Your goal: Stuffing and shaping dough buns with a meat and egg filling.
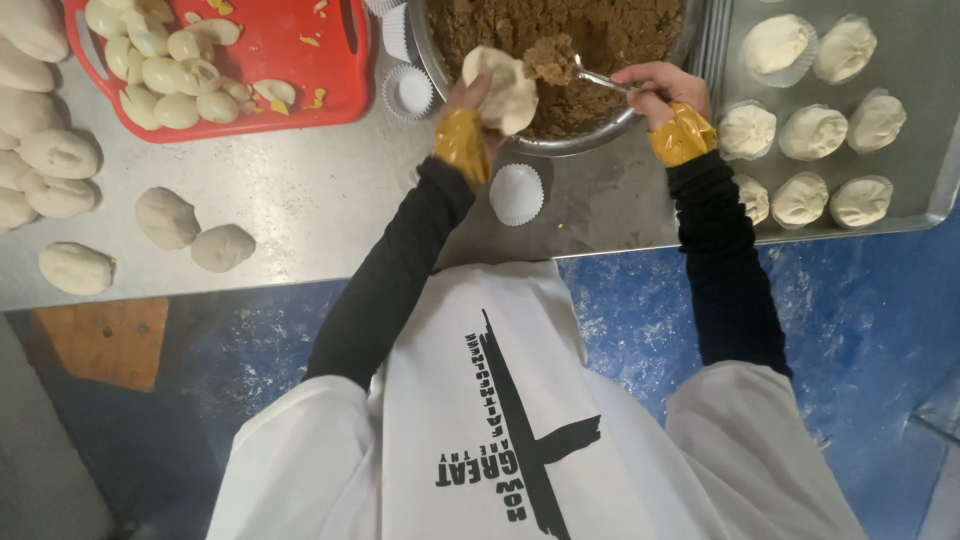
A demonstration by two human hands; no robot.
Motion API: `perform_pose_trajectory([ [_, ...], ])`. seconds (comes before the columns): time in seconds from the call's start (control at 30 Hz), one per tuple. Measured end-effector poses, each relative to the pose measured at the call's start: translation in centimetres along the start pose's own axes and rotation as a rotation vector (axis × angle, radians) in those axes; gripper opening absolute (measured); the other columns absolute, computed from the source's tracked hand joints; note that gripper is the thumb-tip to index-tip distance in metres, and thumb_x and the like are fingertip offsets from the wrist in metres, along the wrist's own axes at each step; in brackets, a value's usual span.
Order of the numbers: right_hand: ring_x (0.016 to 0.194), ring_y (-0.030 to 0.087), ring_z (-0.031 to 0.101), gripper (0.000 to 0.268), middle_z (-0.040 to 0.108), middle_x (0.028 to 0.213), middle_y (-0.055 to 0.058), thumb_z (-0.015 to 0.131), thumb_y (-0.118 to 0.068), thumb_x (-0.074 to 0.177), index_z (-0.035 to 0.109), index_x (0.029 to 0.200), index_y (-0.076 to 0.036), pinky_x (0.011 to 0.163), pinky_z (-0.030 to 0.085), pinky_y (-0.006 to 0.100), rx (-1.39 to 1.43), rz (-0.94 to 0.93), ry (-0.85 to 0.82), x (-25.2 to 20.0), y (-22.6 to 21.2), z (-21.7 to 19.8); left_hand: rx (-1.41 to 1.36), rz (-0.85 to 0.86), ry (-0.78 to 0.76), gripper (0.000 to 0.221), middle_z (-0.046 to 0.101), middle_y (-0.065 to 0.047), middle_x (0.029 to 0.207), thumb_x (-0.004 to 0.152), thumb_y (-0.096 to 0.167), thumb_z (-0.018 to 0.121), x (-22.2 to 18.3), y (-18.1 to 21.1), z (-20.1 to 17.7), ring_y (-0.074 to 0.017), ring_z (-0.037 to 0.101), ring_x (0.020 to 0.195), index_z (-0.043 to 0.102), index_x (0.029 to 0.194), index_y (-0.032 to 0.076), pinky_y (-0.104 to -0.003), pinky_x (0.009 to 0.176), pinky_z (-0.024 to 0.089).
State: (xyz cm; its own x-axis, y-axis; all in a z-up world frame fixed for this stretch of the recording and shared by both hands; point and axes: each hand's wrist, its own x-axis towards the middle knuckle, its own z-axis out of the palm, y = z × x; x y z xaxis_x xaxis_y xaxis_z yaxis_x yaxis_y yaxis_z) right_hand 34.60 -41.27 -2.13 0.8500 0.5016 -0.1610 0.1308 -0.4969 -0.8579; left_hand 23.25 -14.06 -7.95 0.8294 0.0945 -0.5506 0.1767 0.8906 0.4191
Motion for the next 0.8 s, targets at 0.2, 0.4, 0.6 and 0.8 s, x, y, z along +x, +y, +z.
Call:
perform_pose_trajectory([
  [0.2, 0.078, 0.012, 0.07, 0.023, 0.074, 0.102, 0.001, 0.065, 0.004, 0.101, 0.074, 0.117, -0.01, 0.101, 0.05, 0.052, -0.536, -0.547, 0.276, -1.9, -4.3, 4.0, -0.127, 0.044, -0.071, 0.073, 0.062, -0.018, 0.13, 0.089, 0.04, 0.074, 4.4, -1.9, 1.9, -0.0336, 0.069, 0.115, 0.04, 0.143, 0.004, -0.049, 0.095, 0.063],
  [0.4, 0.069, 0.02, 0.067, 0.04, 0.056, 0.107, 0.009, 0.068, 0.001, 0.095, 0.062, 0.133, -0.009, 0.063, 0.057, 0.034, -0.745, -0.32, 0.363, -4.8, -6.3, 8.8, -0.16, 0.119, -0.136, 0.057, 0.067, -0.013, 0.121, 0.094, 0.033, 0.072, 4.1, -2.2, 2.7, -0.0282, 0.072, 0.107, 0.049, 0.138, 0.006, -0.042, 0.091, 0.065],
  [0.6, 0.094, 0.03, 0.07, 0.046, 0.055, 0.115, 0.01, 0.061, 0.007, 0.088, 0.057, 0.131, -0.008, 0.078, 0.06, 0.038, -0.701, -0.443, 0.481, -5.5, -8.6, 10.3, -0.151, 0.145, -0.196, 0.045, 0.066, -0.013, 0.122, 0.099, 0.025, 0.072, 3.6, -2.3, 2.0, -0.0256, 0.071, 0.108, 0.054, 0.136, 0.005, -0.04, 0.09, 0.063],
  [0.8, 0.071, 0.031, 0.062, 0.032, 0.057, 0.105, 0.014, 0.062, 0.007, 0.095, 0.062, 0.126, -0.003, 0.059, 0.051, 0.038, -0.206, 0.019, 0.22, -6.4, -11.3, 7.9, -0.209, 0.104, -0.249, 0.044, 0.066, -0.014, 0.127, 0.098, 0.015, 0.07, 0.5, -0.8, 1.1, -0.026, 0.069, 0.115, 0.054, 0.138, 0.004, -0.039, 0.098, 0.062],
])
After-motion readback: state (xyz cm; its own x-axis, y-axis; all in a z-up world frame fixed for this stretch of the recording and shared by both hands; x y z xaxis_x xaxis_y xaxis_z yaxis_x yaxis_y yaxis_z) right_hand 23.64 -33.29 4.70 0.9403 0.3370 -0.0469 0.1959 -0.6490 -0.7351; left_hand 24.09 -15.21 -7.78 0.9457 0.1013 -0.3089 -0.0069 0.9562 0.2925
